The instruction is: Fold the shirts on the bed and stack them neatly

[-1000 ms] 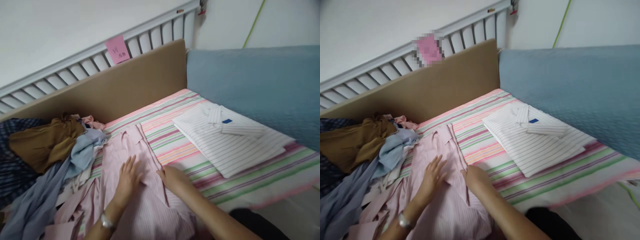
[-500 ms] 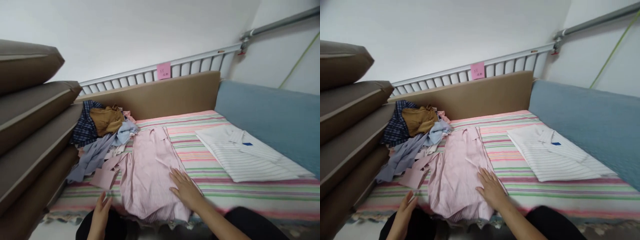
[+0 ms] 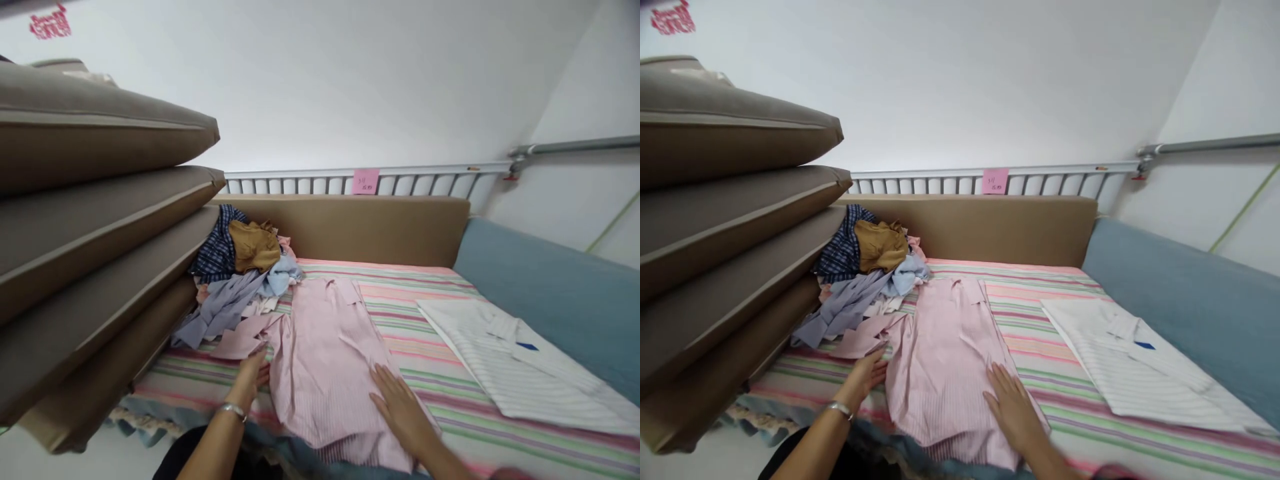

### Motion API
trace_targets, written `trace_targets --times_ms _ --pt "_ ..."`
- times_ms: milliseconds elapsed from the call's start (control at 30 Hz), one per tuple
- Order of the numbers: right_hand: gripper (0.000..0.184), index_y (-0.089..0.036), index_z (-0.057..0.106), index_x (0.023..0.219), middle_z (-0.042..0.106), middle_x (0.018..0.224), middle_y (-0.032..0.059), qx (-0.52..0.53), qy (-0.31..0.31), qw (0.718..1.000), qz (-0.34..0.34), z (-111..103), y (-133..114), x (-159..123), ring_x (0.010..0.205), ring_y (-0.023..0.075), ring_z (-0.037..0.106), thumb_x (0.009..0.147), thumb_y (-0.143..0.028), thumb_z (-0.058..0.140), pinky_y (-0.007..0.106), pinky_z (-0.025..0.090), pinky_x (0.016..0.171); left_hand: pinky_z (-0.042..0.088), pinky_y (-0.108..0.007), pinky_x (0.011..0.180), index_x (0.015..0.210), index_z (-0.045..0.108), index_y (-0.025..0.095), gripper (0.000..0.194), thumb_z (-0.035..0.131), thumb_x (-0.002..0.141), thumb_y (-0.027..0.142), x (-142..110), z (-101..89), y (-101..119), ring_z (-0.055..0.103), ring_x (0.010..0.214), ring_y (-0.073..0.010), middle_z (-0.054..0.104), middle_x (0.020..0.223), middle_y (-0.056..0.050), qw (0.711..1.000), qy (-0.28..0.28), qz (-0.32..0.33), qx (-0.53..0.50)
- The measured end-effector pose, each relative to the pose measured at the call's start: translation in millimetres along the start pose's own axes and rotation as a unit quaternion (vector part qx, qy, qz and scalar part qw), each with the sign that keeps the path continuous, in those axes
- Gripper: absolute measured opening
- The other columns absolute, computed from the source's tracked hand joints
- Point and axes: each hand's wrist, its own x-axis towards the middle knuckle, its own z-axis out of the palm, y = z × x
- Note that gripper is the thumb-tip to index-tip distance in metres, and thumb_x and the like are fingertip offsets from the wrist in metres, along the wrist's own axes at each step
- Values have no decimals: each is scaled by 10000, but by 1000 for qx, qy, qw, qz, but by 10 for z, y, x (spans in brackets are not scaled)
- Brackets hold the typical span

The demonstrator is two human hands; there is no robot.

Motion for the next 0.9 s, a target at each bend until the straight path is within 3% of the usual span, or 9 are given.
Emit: trace_targets --times_ms 133,267,367,467,567,667,767,900 --pt "531 -231 450 1353 340 1441 46 20 -28 999 8 -2 6 -10 1343 222 291 890 -474 355 433 231 1118 530 -330 607 927 548 159 345 587 689 405 186 208 49 652 631 -202 665 748 -81 1000 -10 21 16" --pt "474 -227 546 1276 474 1359 71 18 -28 999 22 -264 -73 140 1276 244 411 870 -425 403 448 282 1090 492 -318 522 758 547 169 285 563 665 438 453 292 59 611 551 -199 618 619 -48 998 16 42 53" --pt "431 -183 597 1212 570 1268 92 30 -7 999 15 -509 -282 474 1181 222 514 870 -343 389 385 358 1034 452 -324 466 648 535 184 249 603 604 420 601 315 39 559 467 -199 563 513 -14 994 -4 65 93" --pt "404 -138 632 1140 644 1152 96 78 -5 997 6 -599 -589 1011 1058 180 591 869 -294 375 290 420 939 426 -304 476 549 514 195 166 613 557 327 696 353 26 515 447 -175 508 457 21 985 -28 107 130" --pt "388 -114 624 1140 659 1116 94 96 -25 995 21 -465 -903 1655 1010 155 608 857 -264 404 239 423 899 411 -265 547 433 475 192 137 579 520 215 778 391 34 501 518 -148 476 451 29 973 -38 160 161" --pt "416 -96 580 1203 622 1187 111 86 -45 994 48 -191 -1164 2267 1078 159 577 858 -265 422 230 395 929 372 -252 522 411 458 200 140 531 530 196 843 386 41 464 493 -133 450 433 40 963 -49 186 187" --pt "512 -75 479 1306 472 1357 157 68 -41 994 73 100 -1342 2743 1254 216 429 879 -351 418 306 308 1031 334 -259 467 433 445 219 131 503 550 219 892 330 32 426 419 -131 429 408 52 954 -74 186 225" --pt "577 -98 368 1380 303 1460 181 44 -44 993 100 385 -1432 3165 1357 289 236 917 -441 327 465 198 1074 399 -275 574 425 407 239 170 512 550 193 978 191 -53 521 527 -168 505 459 22 916 -70 217 331"
